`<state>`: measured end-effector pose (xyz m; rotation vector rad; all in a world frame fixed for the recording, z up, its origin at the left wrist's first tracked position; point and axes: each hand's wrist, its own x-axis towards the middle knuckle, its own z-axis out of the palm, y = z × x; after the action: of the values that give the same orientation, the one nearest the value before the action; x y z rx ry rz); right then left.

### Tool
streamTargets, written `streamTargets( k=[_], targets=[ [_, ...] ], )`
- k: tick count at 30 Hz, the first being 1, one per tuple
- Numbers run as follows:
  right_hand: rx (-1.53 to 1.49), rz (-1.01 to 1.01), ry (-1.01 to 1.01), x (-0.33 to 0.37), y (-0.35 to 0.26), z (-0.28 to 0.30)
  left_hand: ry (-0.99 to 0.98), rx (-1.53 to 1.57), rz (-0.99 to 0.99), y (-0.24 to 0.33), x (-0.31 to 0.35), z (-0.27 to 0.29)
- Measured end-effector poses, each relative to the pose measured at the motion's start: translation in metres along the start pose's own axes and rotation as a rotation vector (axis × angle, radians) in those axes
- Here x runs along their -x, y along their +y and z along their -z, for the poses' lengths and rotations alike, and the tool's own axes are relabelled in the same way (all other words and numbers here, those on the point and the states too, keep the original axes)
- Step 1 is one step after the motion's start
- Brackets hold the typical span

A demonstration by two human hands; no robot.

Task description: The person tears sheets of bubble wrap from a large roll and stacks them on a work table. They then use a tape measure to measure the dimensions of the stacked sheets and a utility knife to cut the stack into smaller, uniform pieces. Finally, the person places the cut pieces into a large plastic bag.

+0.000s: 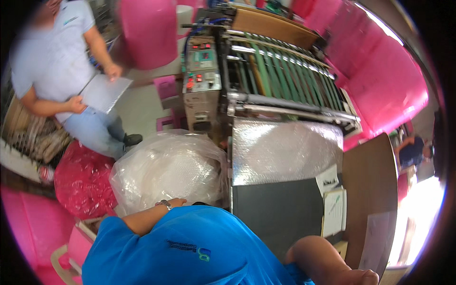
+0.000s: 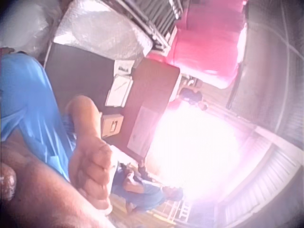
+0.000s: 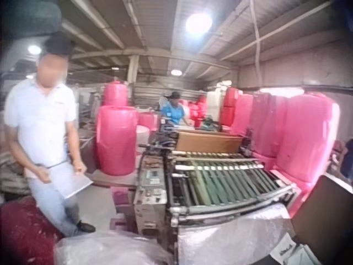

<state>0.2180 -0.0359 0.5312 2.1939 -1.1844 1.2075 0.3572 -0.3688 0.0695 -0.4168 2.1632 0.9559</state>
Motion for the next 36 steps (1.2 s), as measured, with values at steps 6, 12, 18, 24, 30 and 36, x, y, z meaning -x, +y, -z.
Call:
streamTargets(
  k=[6, 12, 18, 24, 30, 36],
  targets=[
    [0.167, 0.088, 0.289, -0.007, 0.054, -0.054, 0.047, 0.085, 0.038, -0.001, 0.005, 0.002],
    [-0.106, 0.122, 0.374, -0.040, 0.057, -0.069, 0.087, 0.130, 0.042, -0.016, 0.010, -0.004],
    [-0.078, 0.058, 0.289, -0.031, 0.053, -0.074, 0.157, 0.225, 0.003, -0.040, -0.007, -0.028],
    [0.169, -0.167, 0.313, 0.016, 0.056, -0.076, 0.108, 0.214, 0.013, -0.020, 0.010, -0.013],
    [0.028, -0.633, 0.467, 0.080, 0.111, -0.148, 0.115, 0.251, 0.028, -0.034, 0.021, -0.018],
    [-0.074, -1.463, 0.245, 0.178, 0.124, -0.194, 0.104, 0.286, 0.003, -0.040, 0.010, -0.020]
  ],
)
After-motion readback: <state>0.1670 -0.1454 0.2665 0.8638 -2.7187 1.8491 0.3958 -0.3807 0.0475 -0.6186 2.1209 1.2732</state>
